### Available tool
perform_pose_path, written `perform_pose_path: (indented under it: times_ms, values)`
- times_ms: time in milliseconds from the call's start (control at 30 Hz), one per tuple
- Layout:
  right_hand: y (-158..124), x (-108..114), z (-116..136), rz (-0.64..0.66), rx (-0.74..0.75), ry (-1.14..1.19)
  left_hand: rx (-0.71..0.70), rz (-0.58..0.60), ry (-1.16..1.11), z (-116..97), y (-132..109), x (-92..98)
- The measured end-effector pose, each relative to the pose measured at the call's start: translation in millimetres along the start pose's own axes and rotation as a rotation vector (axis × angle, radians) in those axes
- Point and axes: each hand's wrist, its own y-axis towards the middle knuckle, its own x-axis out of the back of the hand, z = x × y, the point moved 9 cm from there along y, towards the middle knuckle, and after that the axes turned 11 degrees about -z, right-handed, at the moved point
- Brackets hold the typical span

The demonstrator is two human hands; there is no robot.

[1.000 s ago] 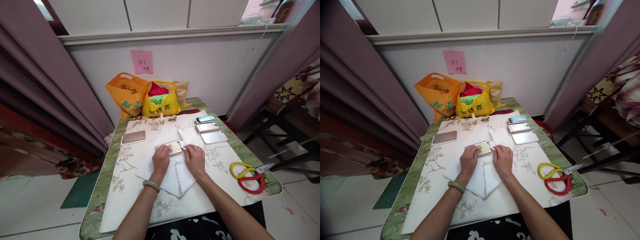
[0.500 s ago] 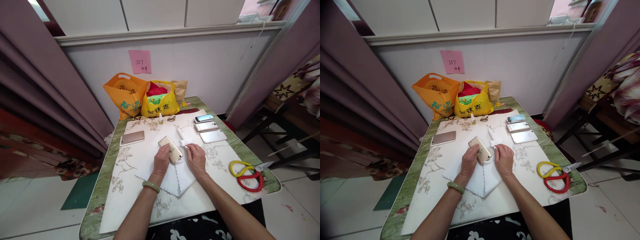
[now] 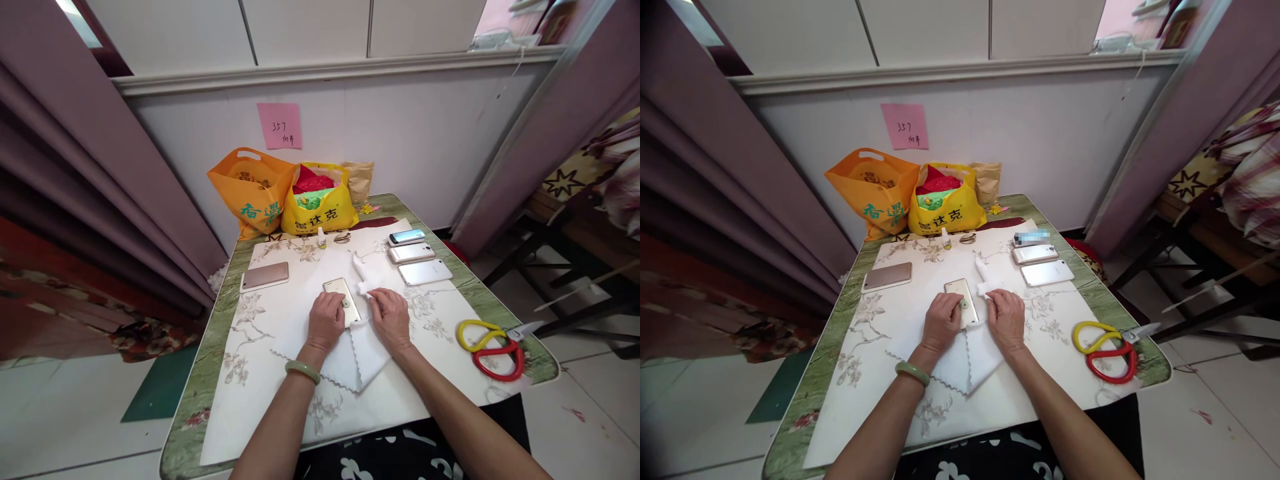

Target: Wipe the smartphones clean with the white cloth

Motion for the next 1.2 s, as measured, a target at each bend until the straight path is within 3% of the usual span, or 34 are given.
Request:
perform_pose_path:
  times_ms: [533,700,833,900,1067,1200]
  values:
    - [1,0,1,0.007,0.015,-0.026,0.079,0.0,0.059,9,2,0.9]
    - [1,11,24,-0.01,0.111,-0.046,0.066,0.007,0.067,7,4,-0.3]
    - [-8,10,48,0.108,0.284,-0.032,0.103,-0.006,0.081,9,3,2.4]
    - [-9,7,46,0.143,0.299,-0.053,0.123,-0.024,0.085,11,2,4.2]
    - [-3,4,18,0.108,0.165,-0.119,0.091,-0.074,0.077,12,-1,4.6]
    - [-1,11,22,0.08,0.171,-0.067,0.095,-0.1,0.068,13,-1,5.2]
